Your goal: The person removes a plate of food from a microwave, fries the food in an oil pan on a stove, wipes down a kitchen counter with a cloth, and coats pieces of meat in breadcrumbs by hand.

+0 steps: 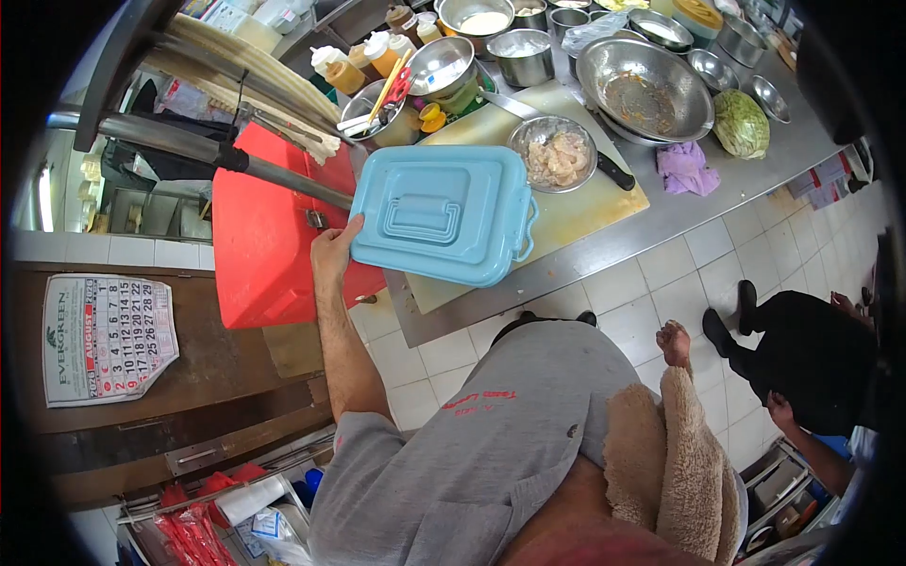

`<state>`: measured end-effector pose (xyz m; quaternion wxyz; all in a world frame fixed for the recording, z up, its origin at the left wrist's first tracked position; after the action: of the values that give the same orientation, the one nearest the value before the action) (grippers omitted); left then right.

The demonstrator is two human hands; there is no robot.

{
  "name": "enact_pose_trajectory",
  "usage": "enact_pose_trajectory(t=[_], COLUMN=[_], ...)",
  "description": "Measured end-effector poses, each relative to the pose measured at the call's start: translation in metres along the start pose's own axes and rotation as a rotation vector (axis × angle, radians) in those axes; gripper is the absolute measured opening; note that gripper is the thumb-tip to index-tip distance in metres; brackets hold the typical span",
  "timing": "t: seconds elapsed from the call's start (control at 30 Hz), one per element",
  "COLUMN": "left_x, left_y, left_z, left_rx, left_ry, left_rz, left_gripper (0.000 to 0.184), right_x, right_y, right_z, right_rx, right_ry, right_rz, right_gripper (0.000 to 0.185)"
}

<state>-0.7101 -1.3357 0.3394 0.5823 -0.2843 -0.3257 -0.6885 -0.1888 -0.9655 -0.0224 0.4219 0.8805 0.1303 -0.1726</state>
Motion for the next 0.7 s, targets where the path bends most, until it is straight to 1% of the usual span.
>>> enact_pose_trajectory(t=[0.07, 0.13, 0.27, 0.33, 0.37, 0.43, 0.47, 0.53, 0.57, 0.6, 0.63, 0.67, 0.7], left_x=[0.0, 0.003, -0.001, -0.005, -0.002, 0.013, 0.018, 0.025, 0.023, 0.02, 0.018, 0.018, 0.03], left_y=[-0.001, 0.001, -0.005, -0.002, 0.0, 0.024, 0.029, 0.034, 0.027, 0.025, 0.024, 0.025, 0.025], left_z=[0.0, 0.006, -0.003, 0.001, 0.005, 0.041, 0.05, 0.06, 0.051, 0.046, 0.045, 0.044, 0.042], left_rx=[-0.01, 0.033, 0.067, 0.076, 0.075, 0.073, 0.078, 0.03, 0.024, 0.026, -0.049, -0.123, -0.132], left_ry=[0.037, 0.099, 0.171, 0.461, 0.46, 0.673, 0.675, 0.76, 0.807, 0.808, 0.875, 0.943, 0.975], left_rz=[-0.01, -0.125, -0.207, -0.309, -0.31, -0.283, -0.282, -0.371, -0.457, -0.447, -0.444, -0.439, -0.396], left_gripper=[0.052, 0.051, 0.046, 0.044, 0.044, 0.042, 0.042, 0.041, 0.036, 0.036, 0.035, 0.033, 0.034], right_x=[-0.003, -0.005, -0.003, -0.001, -0.001, 0.002, 0.002, -0.002, -0.004, -0.01, -0.017, -0.014, -0.012], right_y=[-0.002, -0.002, -0.002, -0.003, -0.004, -0.003, -0.003, -0.005, -0.006, -0.004, -0.003, -0.009, -0.012], right_z=[0.002, 0.004, 0.004, 0.005, 0.005, 0.003, 0.002, 0.002, 0.002, 0.001, 0.0, 0.001, -0.001], right_rx=[0.013, 0.019, 0.004, -0.017, -0.017, -0.015, -0.017, -0.013, -0.019, -0.02, -0.019, -0.022, -0.029], right_ry=[-0.005, 0.01, -0.005, -0.01, -0.011, -0.022, -0.017, -0.048, -0.041, -0.032, -0.024, -0.017, 0.004], right_rz=[-0.004, 0.118, 0.083, 0.031, 0.031, 0.04, 0.041, -0.031, -0.036, 0.02, 0.074, 0.067, -0.011], right_gripper=[0.021, 0.018, 0.019, 0.017, 0.017, 0.006, 0.006, 0.008, 0.008, 0.009, 0.01, 0.01, 0.01])
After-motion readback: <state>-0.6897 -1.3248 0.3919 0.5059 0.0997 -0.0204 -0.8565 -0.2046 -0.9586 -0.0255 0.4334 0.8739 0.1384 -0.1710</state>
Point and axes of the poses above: each hand's wrist, its own y-axis away from the middle knuckle, its own x-axis out of the back of the hand, z = x × y, the point moved 2 cm from there along -y, towards the middle knuckle, and after that the axes turned 6 degrees about -y, right-handed, at the moved point
